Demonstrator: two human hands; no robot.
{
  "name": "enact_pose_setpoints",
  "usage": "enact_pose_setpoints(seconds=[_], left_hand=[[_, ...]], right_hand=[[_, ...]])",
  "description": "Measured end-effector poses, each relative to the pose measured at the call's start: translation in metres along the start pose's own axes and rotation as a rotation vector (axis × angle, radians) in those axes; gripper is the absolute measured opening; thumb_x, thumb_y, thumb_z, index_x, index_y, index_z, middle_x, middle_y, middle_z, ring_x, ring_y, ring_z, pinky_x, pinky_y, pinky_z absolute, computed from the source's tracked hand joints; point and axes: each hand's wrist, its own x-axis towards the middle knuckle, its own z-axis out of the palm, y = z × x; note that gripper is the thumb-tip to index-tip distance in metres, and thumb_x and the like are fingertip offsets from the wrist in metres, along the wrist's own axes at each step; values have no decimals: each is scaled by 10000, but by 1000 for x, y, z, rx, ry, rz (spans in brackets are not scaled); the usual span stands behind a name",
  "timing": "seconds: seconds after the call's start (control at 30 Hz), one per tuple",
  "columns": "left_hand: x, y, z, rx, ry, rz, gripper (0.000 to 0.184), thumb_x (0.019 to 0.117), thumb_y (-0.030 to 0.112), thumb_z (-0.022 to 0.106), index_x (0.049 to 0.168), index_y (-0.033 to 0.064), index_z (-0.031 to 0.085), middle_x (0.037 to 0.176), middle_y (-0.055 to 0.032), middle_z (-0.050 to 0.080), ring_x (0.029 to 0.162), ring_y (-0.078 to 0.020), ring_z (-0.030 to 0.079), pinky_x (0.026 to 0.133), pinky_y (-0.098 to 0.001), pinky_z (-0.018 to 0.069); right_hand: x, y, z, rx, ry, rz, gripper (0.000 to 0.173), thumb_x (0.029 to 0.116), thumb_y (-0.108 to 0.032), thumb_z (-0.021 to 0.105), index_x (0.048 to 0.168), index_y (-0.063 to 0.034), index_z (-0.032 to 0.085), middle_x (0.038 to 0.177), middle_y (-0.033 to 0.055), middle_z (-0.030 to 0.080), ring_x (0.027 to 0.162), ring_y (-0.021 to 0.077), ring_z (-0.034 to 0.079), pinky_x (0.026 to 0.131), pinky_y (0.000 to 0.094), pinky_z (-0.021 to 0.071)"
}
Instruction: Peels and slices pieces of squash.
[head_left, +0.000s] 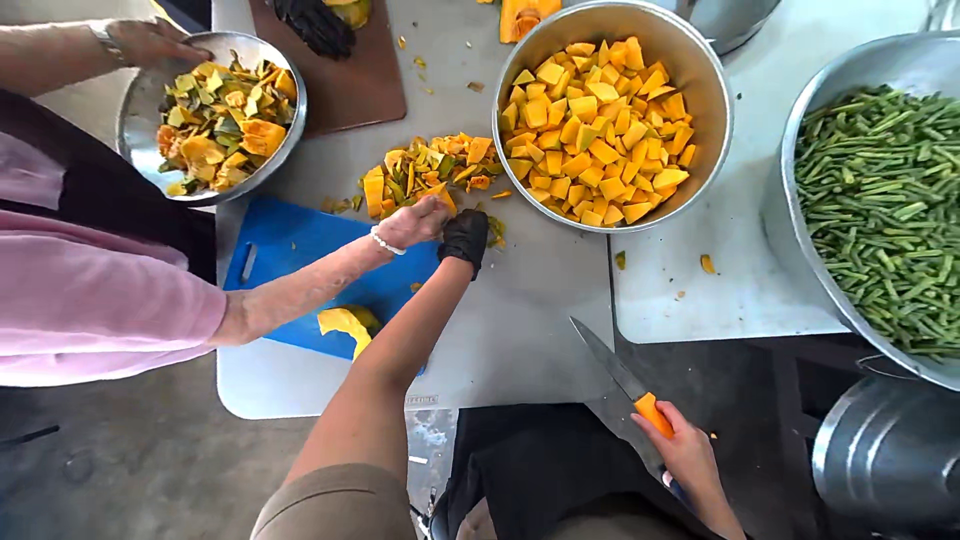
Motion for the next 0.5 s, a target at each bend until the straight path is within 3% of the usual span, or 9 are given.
enact_pose_setpoints(seconds=[0.07,0.17,0.23,0.3,0.37,0.43,0.5], left_hand=[[-23,8,-28,-145,-9,11,325,1031,113,520,1286,-78,581,1306,-321,580,1194,-495,591,933,-642,499],[-49,20,-81,-516,279,172,333,1029,190,556,1228,-66,634,1194,-281,653,1129,-426,642,971,-587,496],[-52,31,-120,-667,443,283,414,1025,159,561,1391,-35,571,1284,-255,645,1189,-365,635,1040,-505,480],[-44,34,-138,-683,592,325,524,1034,151,525,1517,-28,431,1428,-244,565,1313,-326,563,1124,-428,417],[-45,39,-122,-571,738,430,499,1036,139,514,1487,-67,450,1466,-264,530,1362,-372,523,1155,-457,387],[-55,43,-59,-437,753,557,399,1010,163,561,1367,-12,607,1365,-214,632,1280,-370,602,1094,-500,460],[-63,31,19,-284,504,758,418,1031,272,555,1390,72,627,1443,-130,603,1372,-322,535,1169,-532,363]], right_hand=[[-1,1,-3,2,1,9,482,914,-317,759,1139,102,682,891,313,701,821,509,690,741,702,503],[1,6,-7,-12,-7,38,482,932,-304,759,1182,100,673,947,338,700,881,541,685,791,728,493],[0,14,-7,-20,4,9,485,937,-316,749,1178,98,669,931,336,696,862,542,681,771,731,493],[1,16,-11,-31,29,-29,478,928,-308,758,1160,101,674,931,332,699,854,539,685,763,727,496],[1,15,-14,-8,59,-11,469,924,-284,766,1156,112,672,942,341,697,860,542,683,774,731,491],[-3,17,-14,42,76,60,468,934,-273,759,1173,117,665,961,346,694,886,548,674,801,728,486],[-11,23,-11,70,97,107,474,941,-277,747,1171,128,659,948,348,693,876,544,674,798,719,488]])
